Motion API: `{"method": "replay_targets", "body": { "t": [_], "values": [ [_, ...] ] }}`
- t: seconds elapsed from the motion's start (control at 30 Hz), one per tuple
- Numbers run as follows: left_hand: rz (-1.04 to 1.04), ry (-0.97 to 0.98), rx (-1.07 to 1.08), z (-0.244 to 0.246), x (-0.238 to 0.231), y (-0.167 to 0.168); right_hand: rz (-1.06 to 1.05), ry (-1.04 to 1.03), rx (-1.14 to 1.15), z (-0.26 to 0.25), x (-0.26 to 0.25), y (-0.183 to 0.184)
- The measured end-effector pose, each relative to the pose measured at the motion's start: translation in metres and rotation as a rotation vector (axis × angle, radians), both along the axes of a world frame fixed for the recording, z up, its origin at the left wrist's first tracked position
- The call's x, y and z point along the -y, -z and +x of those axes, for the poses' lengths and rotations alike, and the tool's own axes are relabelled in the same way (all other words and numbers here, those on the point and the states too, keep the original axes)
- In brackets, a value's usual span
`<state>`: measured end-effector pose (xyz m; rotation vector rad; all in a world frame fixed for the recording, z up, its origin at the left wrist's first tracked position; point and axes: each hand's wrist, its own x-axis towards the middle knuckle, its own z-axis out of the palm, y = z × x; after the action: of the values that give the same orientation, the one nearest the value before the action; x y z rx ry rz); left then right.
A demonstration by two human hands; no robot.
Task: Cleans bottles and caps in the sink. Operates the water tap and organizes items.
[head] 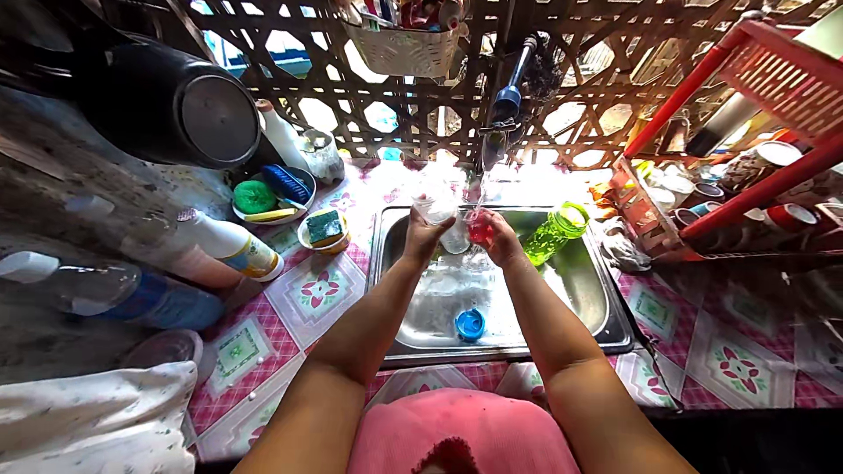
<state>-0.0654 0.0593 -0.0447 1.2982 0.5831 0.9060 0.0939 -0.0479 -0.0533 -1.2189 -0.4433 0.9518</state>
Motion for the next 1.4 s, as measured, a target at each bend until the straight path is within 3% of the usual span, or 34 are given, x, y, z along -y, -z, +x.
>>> {"method": "replay_targets", "body": {
  "t": [0.1,0.23,0.3,0.4,0.53,0.63,0.7,0.93,1.13,1.27,1.4],
  "values": [
    [0.061,0.015,-0.118,0.022,0.003,0.025,-0.032,0.125,-0.286,0.000,0.009,-0.006],
    [0.131,-0.078,-0.348,0.040,0.000,0.047,-0.012,0.081,-0.308,0.010,0.011,-0.001],
    [0.177,-0.088,-0.428,0.040,-0.002,0.056,-0.126,0.000,-0.139,0.013,0.007,0.004],
    [0.201,-0.122,-0.379,0.034,0.000,0.071,-0.321,-0.046,0.174,0.007,-0.001,0.001],
    [-0.104,-0.253,-0.504,0.017,0.039,0.053,-0.496,-0.097,0.626,0.004,-0.014,-0.006],
    [-0.515,-0.061,-0.353,0.015,0.089,0.017,-0.670,-0.077,0.920,0.012,-0.027,-0.008],
    [-0.668,0.087,-0.191,0.026,0.099,0.010,-0.771,-0.075,1.039,0.005,-0.025,-0.014],
    [-0.748,0.143,0.171,0.080,0.089,0.004,-0.852,-0.030,1.216,-0.009,-0.013,-0.029],
    [-0.742,0.117,0.139,0.096,0.088,-0.001,-0.825,-0.078,1.209,0.011,-0.007,-0.042],
    [-0.845,-0.025,0.112,0.099,0.087,0.004,-0.825,-0.125,1.169,0.011,-0.006,-0.044],
    [-1.021,0.032,0.294,0.094,0.075,0.004,-0.585,0.002,0.881,0.033,-0.006,-0.048]
  ]
}}
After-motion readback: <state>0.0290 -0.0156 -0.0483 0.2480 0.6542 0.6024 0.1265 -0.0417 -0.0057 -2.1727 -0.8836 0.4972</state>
